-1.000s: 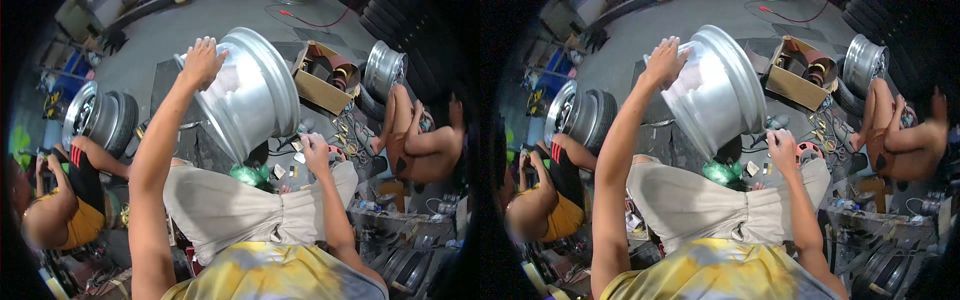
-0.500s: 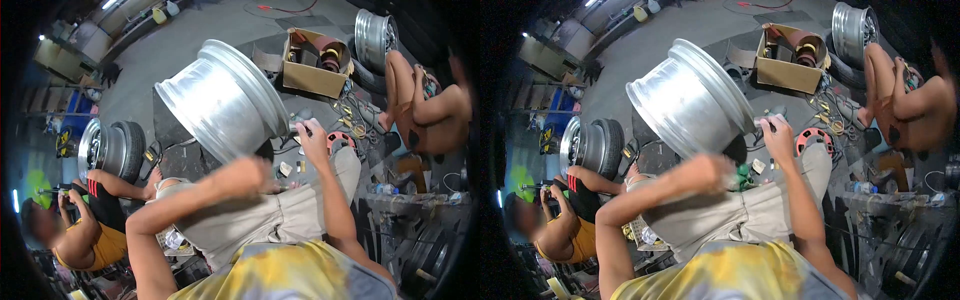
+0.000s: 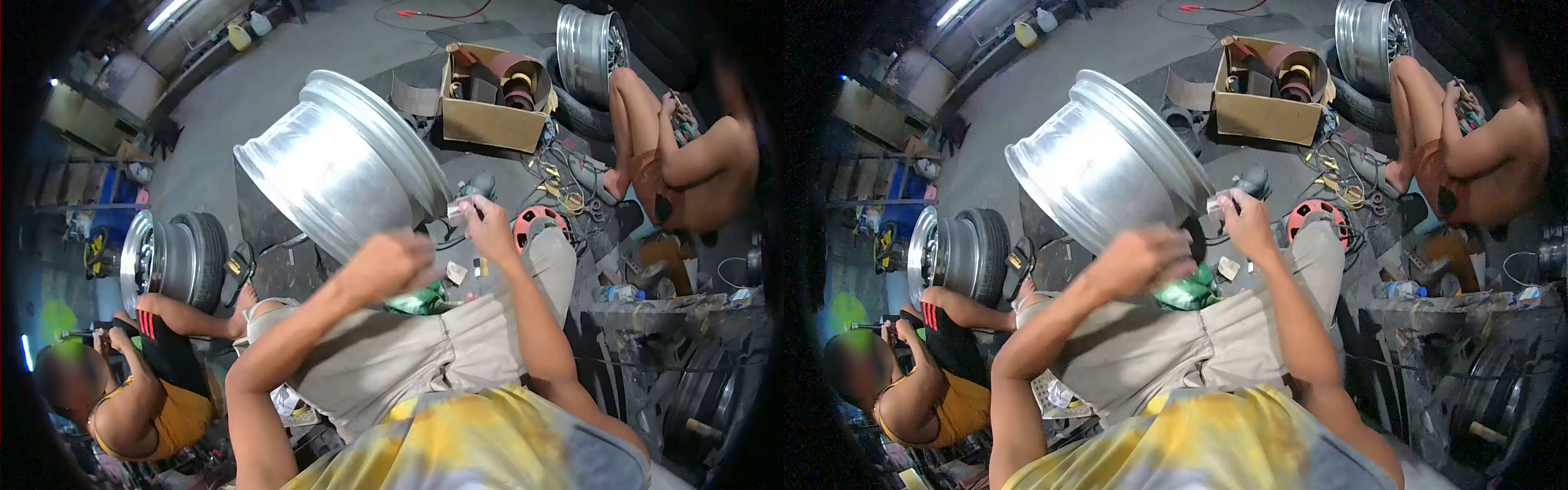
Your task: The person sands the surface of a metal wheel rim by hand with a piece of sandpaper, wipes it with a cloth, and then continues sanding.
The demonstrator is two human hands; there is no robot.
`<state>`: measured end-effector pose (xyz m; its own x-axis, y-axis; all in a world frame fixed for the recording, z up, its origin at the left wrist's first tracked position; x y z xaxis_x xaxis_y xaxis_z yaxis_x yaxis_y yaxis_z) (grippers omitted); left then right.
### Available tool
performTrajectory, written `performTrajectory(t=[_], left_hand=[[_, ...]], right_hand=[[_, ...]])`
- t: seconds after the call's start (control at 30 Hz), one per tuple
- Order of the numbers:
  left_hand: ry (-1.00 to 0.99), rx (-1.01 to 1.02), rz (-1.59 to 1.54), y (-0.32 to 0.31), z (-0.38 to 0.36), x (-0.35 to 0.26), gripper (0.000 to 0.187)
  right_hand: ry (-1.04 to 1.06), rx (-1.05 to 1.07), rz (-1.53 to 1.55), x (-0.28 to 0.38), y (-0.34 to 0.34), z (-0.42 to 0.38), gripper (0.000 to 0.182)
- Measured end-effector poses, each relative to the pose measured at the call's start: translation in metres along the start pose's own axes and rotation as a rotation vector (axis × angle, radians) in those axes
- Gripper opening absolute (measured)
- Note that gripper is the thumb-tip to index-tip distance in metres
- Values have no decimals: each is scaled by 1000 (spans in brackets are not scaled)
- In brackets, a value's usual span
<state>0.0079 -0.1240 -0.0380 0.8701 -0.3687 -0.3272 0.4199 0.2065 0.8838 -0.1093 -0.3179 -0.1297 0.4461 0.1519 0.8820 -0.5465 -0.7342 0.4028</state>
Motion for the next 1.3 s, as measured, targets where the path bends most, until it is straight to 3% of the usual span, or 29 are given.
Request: performTrajectory(t=[0.03, 0.1, 0.2, 0.27, 0.37, 0.43, 0.47, 0.5, 0.57, 0.6, 0.63, 0.67, 0.7, 0.73, 0.77, 0.83, 0.87, 0.93, 0.97, 1.03, 1.1, 1.17, 1.3], left_hand=[[34, -125, 49, 19, 1, 11, 37], [408, -208, 104, 56, -7, 43, 39], [495, -295, 319, 83, -17, 82, 40], [548, -251, 662, 74, -26, 103, 46], [481, -175, 875, 37, -18, 113, 54], [184, 94, 757, 10, -16, 95, 55], [314, 255, 276, 12, -3, 64, 51], [430, 405, -213, 16, 9, 28, 47], [440, 598, -576, 5, 5, -5, 38], [444, 604, -579, -3, -6, -13, 38], [355, 361, -469, -10, -16, -18, 35], [265, 119, -357, -11, -22, -22, 33], [269, 124, -366, -11, -27, -26, 33], [361, 96, -378, -9, -33, -28, 32], [448, 69, -388, -6, -39, -28, 32], [476, 44, -400, -2, -54, -28, 31], [549, 13, -374, -1, -63, -27, 31], [730, -52, -398, -4, -73, -28, 30], [757, 32, -390, -13, -84, -21, 31], [687, 164, -298, -26, -91, -21, 31], [715, 205, -330, -29, -87, -26, 30], [744, 232, -356, -26, -79, -30, 29], [774, 143, -302, -21, -74, -29, 31]], right_hand=[[-9, 6, -3, -5, 0, 4, 29], [-12, 172, 567, -16, -1, 11, 36], [-7, 172, 654, -7, 3, 9, 37], [-16, 174, 713, -10, 3, 9, 35], [64, 219, 430, -18, 6, 15, 28], [-110, 284, -74, -30, 13, 24, 23], [-140, 299, -233, -14, 27, 25, 21], [-43, 318, -386, -14, 36, 38, 18], [240, 267, -679, -23, 56, 83, 13], [177, 252, -651, -10, 68, 108, 16], [62, 163, -453, 8, 83, 128, 21], [-37, 67, -207, 5, 97, 169, 41], [134, -305, -601, 29, 114, 175, 64], [100, -415, -608, 26, 126, 200, 80], [-14, -378, -655, 36, 129, 202, 74], [26, -349, -665, 18, 116, 207, 68], [72, -265, -572, -13, 106, 218, 56], [-159, -102, -454, -55, 70, 200, 45], [-230, -51, -450, -79, 52, 190, 45], [-234, -127, -738, -156, 13, 173, 42], [-217, 275, -1142, -223, -16, 155, 42], [-175, 420, -1272, -251, -32, 124, 45], [-155, 437, -1250, -244, -63, 100, 40]])
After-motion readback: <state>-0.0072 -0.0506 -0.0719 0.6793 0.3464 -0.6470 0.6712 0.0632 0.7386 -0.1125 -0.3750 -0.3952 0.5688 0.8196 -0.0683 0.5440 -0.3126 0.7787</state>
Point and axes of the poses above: each hand's wrist, its own z-axis towards the middle knuckle, its own y-axis out of the back of the hand, x = y × z, the point moved 2 cm from there along z, towards the middle knuckle, and after that the axes turned 11 degrees about -y, right-handed, at the moved point
